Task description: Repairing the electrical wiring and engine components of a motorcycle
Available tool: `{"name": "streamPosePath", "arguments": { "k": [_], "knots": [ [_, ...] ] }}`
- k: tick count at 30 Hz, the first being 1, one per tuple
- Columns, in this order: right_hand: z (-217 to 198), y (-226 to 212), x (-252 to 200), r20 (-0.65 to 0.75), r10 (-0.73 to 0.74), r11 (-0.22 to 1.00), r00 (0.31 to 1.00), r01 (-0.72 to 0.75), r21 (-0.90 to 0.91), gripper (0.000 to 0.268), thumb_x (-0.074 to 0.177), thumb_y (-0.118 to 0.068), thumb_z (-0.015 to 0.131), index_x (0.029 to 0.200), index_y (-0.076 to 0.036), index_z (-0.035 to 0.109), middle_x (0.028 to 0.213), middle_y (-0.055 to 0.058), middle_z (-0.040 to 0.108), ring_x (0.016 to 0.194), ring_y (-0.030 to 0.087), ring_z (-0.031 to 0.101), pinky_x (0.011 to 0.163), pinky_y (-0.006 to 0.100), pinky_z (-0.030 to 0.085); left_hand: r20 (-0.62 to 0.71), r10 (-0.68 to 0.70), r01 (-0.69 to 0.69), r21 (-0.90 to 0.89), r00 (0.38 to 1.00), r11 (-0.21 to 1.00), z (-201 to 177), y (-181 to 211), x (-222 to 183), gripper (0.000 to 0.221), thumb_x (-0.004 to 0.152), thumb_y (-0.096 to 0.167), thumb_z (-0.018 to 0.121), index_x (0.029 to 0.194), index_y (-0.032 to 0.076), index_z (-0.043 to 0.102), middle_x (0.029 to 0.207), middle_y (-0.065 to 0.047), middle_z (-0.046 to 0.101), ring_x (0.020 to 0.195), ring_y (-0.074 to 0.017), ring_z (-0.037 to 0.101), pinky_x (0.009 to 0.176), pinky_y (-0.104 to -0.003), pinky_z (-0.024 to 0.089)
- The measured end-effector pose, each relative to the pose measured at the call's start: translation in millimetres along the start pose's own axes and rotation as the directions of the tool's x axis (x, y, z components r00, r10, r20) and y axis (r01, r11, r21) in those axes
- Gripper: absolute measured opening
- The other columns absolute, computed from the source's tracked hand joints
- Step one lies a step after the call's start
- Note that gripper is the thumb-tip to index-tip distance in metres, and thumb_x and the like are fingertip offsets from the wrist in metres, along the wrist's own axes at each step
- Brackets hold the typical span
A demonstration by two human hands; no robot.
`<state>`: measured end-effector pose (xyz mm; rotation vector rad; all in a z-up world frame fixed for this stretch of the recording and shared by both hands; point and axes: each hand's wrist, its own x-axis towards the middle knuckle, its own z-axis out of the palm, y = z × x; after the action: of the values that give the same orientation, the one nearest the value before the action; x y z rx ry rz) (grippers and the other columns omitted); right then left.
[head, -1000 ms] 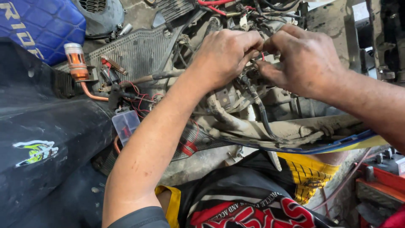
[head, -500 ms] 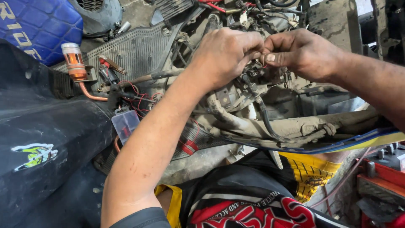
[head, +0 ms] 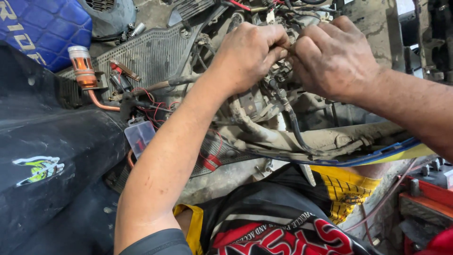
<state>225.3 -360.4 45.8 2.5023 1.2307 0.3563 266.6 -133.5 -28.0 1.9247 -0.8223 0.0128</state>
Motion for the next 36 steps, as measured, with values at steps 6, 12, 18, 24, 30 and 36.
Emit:
{"name": "streamPosePath", "arguments": {
  "k": [6,12,18,24,30,36],
  "knots": [
    [-0.6,1.5,12.2,0.694,0.390,0.123,0.605,-0.781,0.612,0.015,0.109,-0.009,0.071,0.094,-0.008,0.072,0.083,0.001,0.073,0.067,0.008,0.056,0.060,0.024,0.045,0.119,-0.030,0.033,-0.028,0.992,0.999,-1.4,5.9,-2.0,0.006,0.100,0.022,0.076,0.105,0.022,0.071,0.082,0.000,0.076,0.078,-0.0207,0.076,0.083,-0.052,0.066],
    [-1.7,11.1,17.4,0.844,0.172,-0.376,0.508,-0.758,0.533,0.019,0.114,-0.005,0.063,0.096,-0.001,0.066,0.082,0.013,0.069,0.069,0.022,0.068,0.064,0.029,0.059,0.067,0.024,-0.024,0.011,0.997,1.000,-0.9,4.3,-3.5,0.009,0.097,0.015,0.080,0.101,0.019,0.072,0.078,-0.003,0.075,0.071,-0.0231,0.075,0.074,-0.050,0.067],
    [-35.3,8.4,-6.8,0.177,0.237,0.907,0.955,-0.283,0.312,0.025,0.118,-0.026,0.076,0.130,-0.005,0.070,0.116,0.013,0.070,0.104,0.037,0.073,0.080,0.050,0.057,-0.007,0.027,-0.026,0.071,1.000,0.997,2.4,4.6,-4.2,0.007,0.096,0.020,0.073,0.102,0.019,0.070,0.083,-0.012,0.078,0.073,-0.0424,0.073,0.061,-0.060,0.053],
    [-28.6,-3.0,8.3,0.058,0.115,0.993,0.992,-0.116,0.011,0.027,0.115,-0.047,0.080,0.107,-0.022,0.074,0.100,0.000,0.067,0.086,0.021,0.072,0.067,0.034,0.056,0.016,-0.019,0.017,0.093,1.000,0.995,-0.3,5.1,-4.9,0.009,0.100,0.026,0.070,0.105,0.018,0.069,0.088,-0.015,0.078,0.075,-0.0437,0.072,0.062,-0.060,0.053],
    [-15.2,-5.7,4.5,0.143,0.136,0.991,0.980,-0.137,0.000,0.025,0.108,-0.040,0.076,0.096,-0.019,0.069,0.091,0.001,0.065,0.082,0.025,0.069,0.070,0.038,0.058,0.018,0.032,-0.034,0.110,0.999,0.993,0.1,6.5,-4.1,0.011,0.099,0.024,0.074,0.100,0.018,0.064,0.080,-0.013,0.075,0.072,-0.0433,0.071,0.060,-0.061,0.053],
    [-4.1,5.7,11.9,0.714,0.246,0.277,0.656,-0.753,0.596,0.015,0.109,-0.008,0.063,0.095,-0.009,0.063,0.077,0.001,0.062,0.065,0.015,0.052,0.063,0.034,0.047,-0.003,0.083,-0.082,0.089,0.997,0.993,-4.4,9.8,-7.0,0.010,0.099,0.020,0.073,0.100,0.015,0.065,0.081,-0.010,0.075,0.069,-0.0384,0.071,0.059,-0.058,0.055]
  ]
}}
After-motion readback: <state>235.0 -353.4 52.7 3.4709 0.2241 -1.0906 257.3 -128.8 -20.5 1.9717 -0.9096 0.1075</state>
